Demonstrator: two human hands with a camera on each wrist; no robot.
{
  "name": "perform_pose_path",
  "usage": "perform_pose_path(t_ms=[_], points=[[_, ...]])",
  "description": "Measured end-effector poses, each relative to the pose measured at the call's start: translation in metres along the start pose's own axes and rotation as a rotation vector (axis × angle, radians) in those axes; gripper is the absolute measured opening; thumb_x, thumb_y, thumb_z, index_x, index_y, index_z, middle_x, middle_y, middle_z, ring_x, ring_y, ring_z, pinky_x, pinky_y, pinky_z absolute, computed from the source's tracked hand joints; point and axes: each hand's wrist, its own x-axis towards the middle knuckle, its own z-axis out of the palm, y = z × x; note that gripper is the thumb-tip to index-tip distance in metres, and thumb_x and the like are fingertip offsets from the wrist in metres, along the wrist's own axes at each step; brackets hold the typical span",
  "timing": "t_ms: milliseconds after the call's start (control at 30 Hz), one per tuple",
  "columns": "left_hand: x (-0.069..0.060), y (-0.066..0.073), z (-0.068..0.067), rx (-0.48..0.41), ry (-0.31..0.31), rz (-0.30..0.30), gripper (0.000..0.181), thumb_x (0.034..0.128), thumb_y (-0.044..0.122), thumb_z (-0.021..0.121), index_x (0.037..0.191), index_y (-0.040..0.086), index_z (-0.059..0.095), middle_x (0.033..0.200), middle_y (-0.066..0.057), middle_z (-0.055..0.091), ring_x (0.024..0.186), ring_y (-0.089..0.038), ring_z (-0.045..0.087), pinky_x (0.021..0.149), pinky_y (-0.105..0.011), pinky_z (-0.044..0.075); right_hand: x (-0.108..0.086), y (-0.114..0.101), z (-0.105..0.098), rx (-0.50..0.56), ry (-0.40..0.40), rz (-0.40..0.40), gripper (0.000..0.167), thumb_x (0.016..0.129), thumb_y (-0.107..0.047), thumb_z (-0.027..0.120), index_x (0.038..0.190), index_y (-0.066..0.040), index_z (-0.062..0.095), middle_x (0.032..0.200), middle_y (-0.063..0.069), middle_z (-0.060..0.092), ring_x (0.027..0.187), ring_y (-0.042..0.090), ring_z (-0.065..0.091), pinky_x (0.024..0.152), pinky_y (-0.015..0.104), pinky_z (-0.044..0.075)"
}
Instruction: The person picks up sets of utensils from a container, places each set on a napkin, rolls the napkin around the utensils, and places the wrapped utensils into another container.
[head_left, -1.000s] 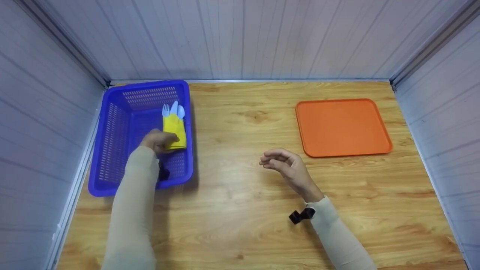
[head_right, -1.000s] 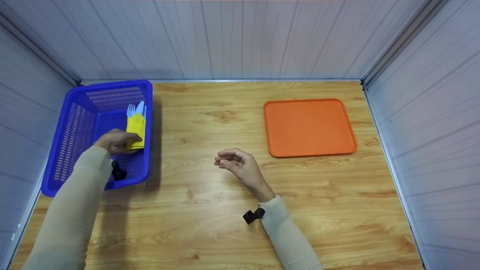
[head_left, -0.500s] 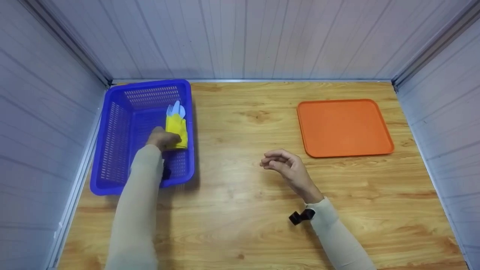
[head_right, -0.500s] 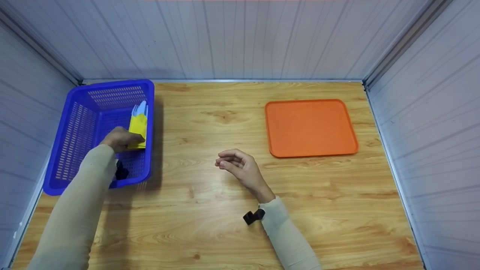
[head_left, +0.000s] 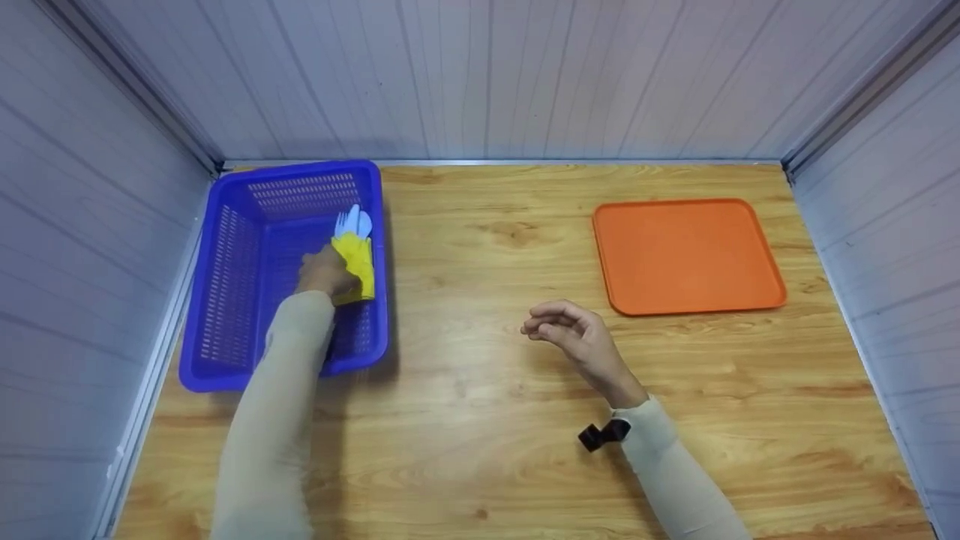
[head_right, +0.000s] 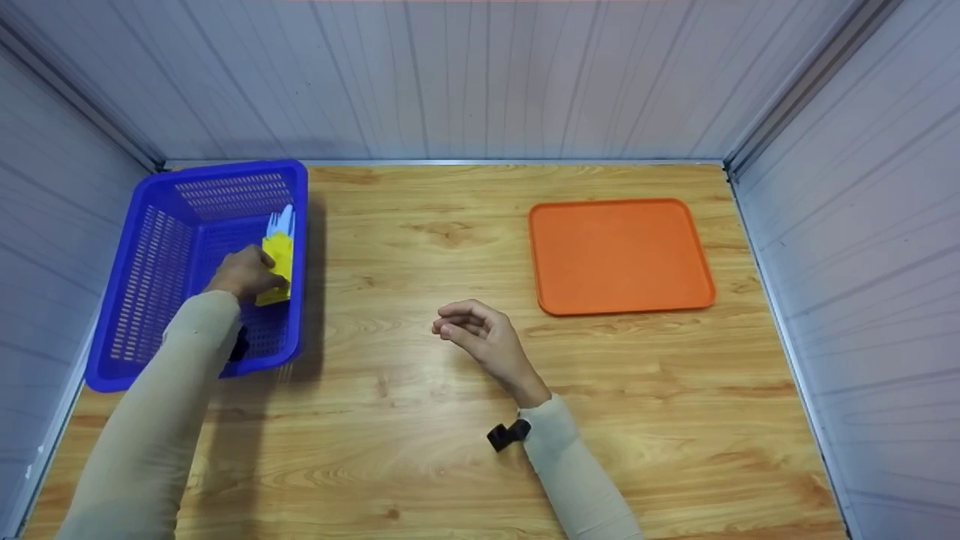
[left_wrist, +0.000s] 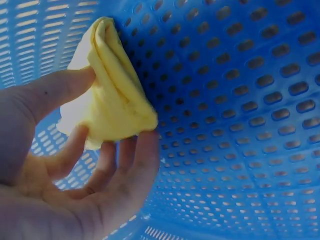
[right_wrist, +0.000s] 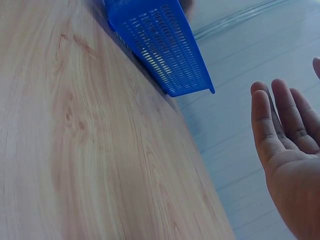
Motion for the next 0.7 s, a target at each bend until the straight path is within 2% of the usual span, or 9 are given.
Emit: perform_pose_path(t_ms=[100, 233, 300, 400, 600, 700], points=[[0.001, -0.001, -0.001, 0.043, -0.014, 0.043, 0.050, 0.0857, 0.009, 0.066, 0.128, -0.011, 0.051, 0.127, -0.031, 0.049, 0.127, -0.052, 0.036, 0.109, -0.063, 0.029, 0.000, 0.000, 0.000, -0.005, 0.004, 0.005, 0.036, 0.097, -0.002, 0.062, 0.122, 0.022, 0.052, 0.108, 0.025, 0.066, 0.103, 0.033, 0.067, 0.093, 0.049, 0.052], [0.001, -0.003, -0.001, 0.072, -0.023, 0.048, 0.043, 0.0847, 0.011, 0.066, 0.120, -0.011, 0.055, 0.117, -0.027, 0.054, 0.115, -0.044, 0.044, 0.104, -0.058, 0.037, 0.000, -0.001, 0.000, -0.021, 0.010, 0.022, 0.038, 0.097, -0.006, 0.064, 0.122, 0.020, 0.053, 0.108, 0.023, 0.067, 0.103, 0.034, 0.066, 0.094, 0.050, 0.051], [0.000, -0.004, -0.002, 0.067, -0.038, 0.041, 0.045, 0.0860, 0.012, 0.065, 0.123, -0.011, 0.053, 0.121, -0.028, 0.053, 0.115, -0.043, 0.045, 0.104, -0.057, 0.037, 0.001, -0.001, 0.000, -0.027, 0.003, 0.029, 0.039, 0.098, -0.008, 0.064, 0.122, 0.020, 0.053, 0.108, 0.024, 0.067, 0.103, 0.035, 0.066, 0.095, 0.054, 0.049], [-0.005, -0.002, -0.004, 0.053, -0.062, 0.036, 0.052, 0.0897, 0.013, 0.064, 0.132, -0.012, 0.049, 0.132, -0.031, 0.050, 0.123, -0.045, 0.044, 0.107, -0.058, 0.035, 0.001, -0.002, 0.000, -0.030, -0.001, 0.032, 0.038, 0.097, -0.009, 0.065, 0.122, 0.019, 0.054, 0.109, 0.026, 0.066, 0.103, 0.035, 0.066, 0.094, 0.055, 0.048], [-0.020, 0.005, -0.013, 0.043, -0.100, 0.060, 0.054, 0.0975, 0.017, 0.059, 0.140, -0.012, 0.043, 0.140, -0.032, 0.046, 0.126, -0.045, 0.046, 0.105, -0.056, 0.040, 0.003, -0.004, -0.003, -0.021, 0.010, 0.029, 0.030, 0.097, -0.005, 0.064, 0.119, 0.015, 0.059, 0.108, 0.025, 0.066, 0.102, 0.035, 0.066, 0.093, 0.048, 0.052], [-0.028, 0.011, -0.016, 0.026, -0.109, 0.055, 0.055, 0.1001, 0.021, 0.056, 0.142, -0.011, 0.041, 0.143, -0.032, 0.044, 0.128, -0.044, 0.045, 0.105, -0.056, 0.039, 0.004, -0.005, -0.003, -0.028, 0.011, 0.022, 0.030, 0.097, -0.004, 0.063, 0.119, 0.017, 0.057, 0.107, 0.027, 0.066, 0.101, 0.035, 0.067, 0.092, 0.048, 0.053]])
